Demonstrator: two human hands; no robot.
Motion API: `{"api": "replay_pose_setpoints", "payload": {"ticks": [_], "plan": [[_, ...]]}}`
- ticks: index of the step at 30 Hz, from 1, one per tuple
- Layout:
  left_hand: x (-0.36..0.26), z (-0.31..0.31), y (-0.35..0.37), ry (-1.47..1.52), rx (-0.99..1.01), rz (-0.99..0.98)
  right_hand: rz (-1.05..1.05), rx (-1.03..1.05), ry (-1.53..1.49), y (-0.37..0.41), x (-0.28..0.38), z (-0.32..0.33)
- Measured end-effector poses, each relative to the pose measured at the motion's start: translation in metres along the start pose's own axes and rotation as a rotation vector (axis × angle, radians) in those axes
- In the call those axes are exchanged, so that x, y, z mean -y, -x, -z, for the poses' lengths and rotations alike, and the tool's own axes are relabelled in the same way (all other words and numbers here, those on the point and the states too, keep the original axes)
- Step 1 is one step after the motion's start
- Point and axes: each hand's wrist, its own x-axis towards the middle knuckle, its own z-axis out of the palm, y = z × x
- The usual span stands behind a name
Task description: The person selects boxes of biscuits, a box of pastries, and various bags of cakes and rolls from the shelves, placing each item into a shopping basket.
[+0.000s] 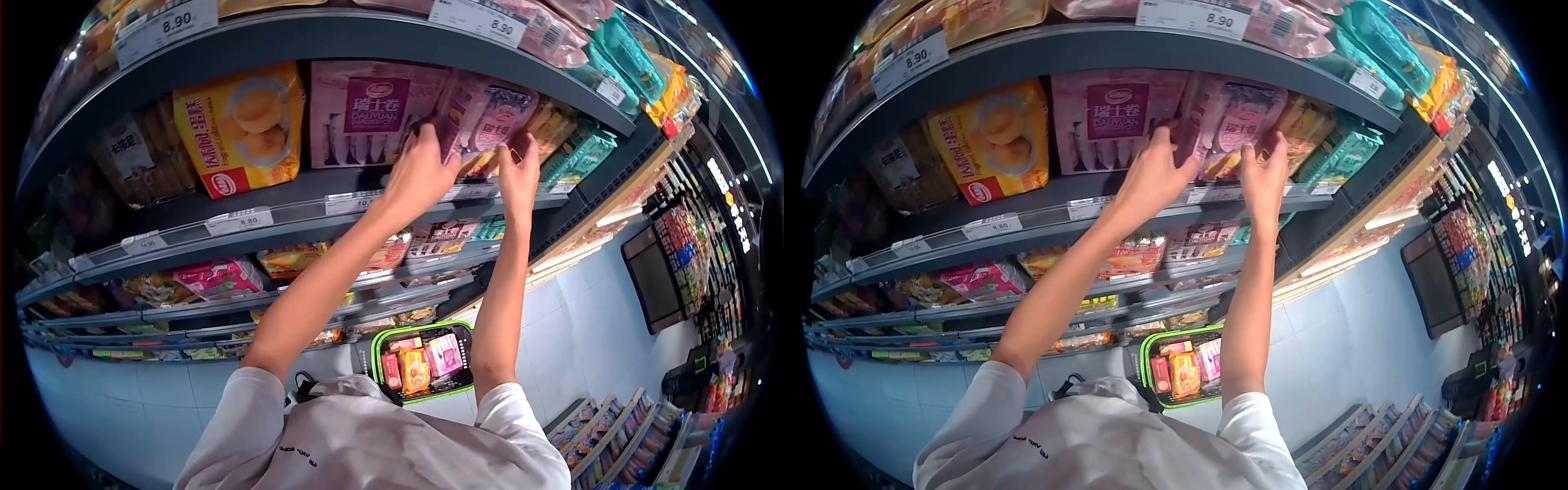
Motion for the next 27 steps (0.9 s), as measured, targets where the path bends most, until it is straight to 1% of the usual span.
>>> {"api": "replay_pose_setpoints", "payload": {"ticks": [1, 3, 4, 5, 7, 8, 9, 10, 12, 13, 14, 16, 17, 18, 20, 21, 22, 24, 25, 26, 27], "plan": [[0.002, -0.006, -0.006, -0.058, 0.008, 0.010, 0.018, -0.012, -0.034, -0.003, -0.008, -0.004], [-0.005, -0.004, -0.015, -0.117, 0.014, 0.034, -0.099, 0.011, -0.238, 0.001, 0.011, -0.003], [-0.011, 0.000, -0.020, -0.044, 0.121, 0.089, -0.174, 0.016, -0.340, 0.003, 0.018, -0.001], [-0.015, 0.003, -0.022, 0.031, 0.228, 0.143, -0.108, -0.002, -0.404, 0.001, 0.012, -0.004], [-0.018, 0.002, -0.021, 0.011, 0.196, 0.152, -0.081, 0.057, -0.398, 0.004, 0.002, 0.005], [-0.018, 0.001, -0.020, -0.007, 0.171, 0.151, -0.065, 0.085, -0.389, 0.009, 0.009, 0.009], [-0.015, -0.003, -0.014, 0.018, 0.080, 0.156, -0.088, 0.089, -0.447, 0.018, 0.018, 0.012], [-0.010, -0.004, -0.008, 0.013, 0.079, 0.163, -0.112, 0.139, -0.410, 0.021, 0.015, 0.019], [-0.004, -0.002, 0.004, 0.084, -0.007, -0.037, -0.122, 0.194, -0.416, 0.036, 0.034, 0.027], [0.000, 0.000, 0.009, 0.152, -0.025, -0.118, -0.115, 0.214, -0.405, 0.040, 0.025, 0.030], [0.003, 0.003, 0.013, 0.148, -0.025, -0.114, -0.152, 0.228, -0.387, 0.044, 0.019, 0.033], [0.010, 0.008, 0.023, 0.264, 0.129, -0.269, -0.129, 0.420, -0.158, 0.042, -0.041, 0.043], [0.015, 0.008, 0.023, 0.086, 0.110, -0.388, 0.142, 0.312, -0.246, 0.050, -0.022, 0.036], [0.018, 0.006, 0.025, 0.052, 0.091, -0.426, 0.035, 0.317, -0.345, 0.059, -0.044, 0.040], [0.020, 0.007, 0.024, 0.095, 0.088, -0.436, -0.096, 0.278, -0.315, 0.064, -0.038, 0.042], [0.015, 0.013, 0.024, 0.104, 0.100, -0.443, 0.070, 0.246, -0.204, 0.065, -0.010, 0.039], [0.009, 0.021, 0.024, 0.109, 0.112, -0.462, 0.064, 0.232, -0.198, 0.069, -0.001, 0.042], [-0.013, 0.038, 0.025, 0.114, 0.140, -0.490, -0.047, 0.136, -0.255, 0.080, 0.010, 0.050], [-0.027, 0.048, 0.028, 0.070, 0.108, -0.516, -0.115, 0.082, -0.453, 0.084, 0.015, 0.051], [-0.039, 0.054, 0.031, 0.029, 0.080, -0.542, -0.027, -0.031, -0.518, 0.092, 0.029, 0.047], [-0.047, 0.059, 0.034, 0.034, 0.104, -0.547, -0.026, 0.022, -0.478, 0.093, 0.037, 0.052]]}}
